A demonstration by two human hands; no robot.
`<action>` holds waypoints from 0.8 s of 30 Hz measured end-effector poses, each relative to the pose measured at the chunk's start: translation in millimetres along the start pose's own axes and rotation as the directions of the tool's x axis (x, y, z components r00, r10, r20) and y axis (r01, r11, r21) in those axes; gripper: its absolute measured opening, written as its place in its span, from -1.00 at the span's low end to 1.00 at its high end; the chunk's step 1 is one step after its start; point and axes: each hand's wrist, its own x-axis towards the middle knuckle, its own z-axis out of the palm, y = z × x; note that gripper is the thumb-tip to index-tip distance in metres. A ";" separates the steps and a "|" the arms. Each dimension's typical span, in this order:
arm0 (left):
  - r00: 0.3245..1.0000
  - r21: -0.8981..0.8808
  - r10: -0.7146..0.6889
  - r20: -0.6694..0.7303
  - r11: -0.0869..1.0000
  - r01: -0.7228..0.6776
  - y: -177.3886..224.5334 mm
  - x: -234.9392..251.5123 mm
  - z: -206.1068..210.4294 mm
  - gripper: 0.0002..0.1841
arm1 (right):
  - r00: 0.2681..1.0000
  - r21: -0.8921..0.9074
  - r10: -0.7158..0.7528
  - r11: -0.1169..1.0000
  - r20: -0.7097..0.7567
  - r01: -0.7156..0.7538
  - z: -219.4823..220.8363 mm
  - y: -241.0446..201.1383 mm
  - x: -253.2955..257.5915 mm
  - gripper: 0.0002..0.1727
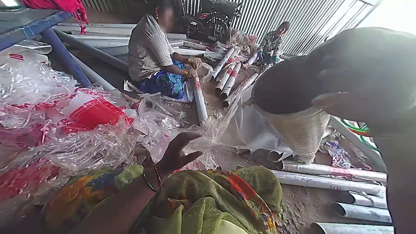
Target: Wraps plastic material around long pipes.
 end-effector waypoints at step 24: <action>0.388 0.471 -0.513 0.766 0.858 0.206 73.3 43.5 56.3 -0.34 | 0.997 0.194 0.061 0.980 -0.055 -0.050 4.4 -117.9 24.2 -0.43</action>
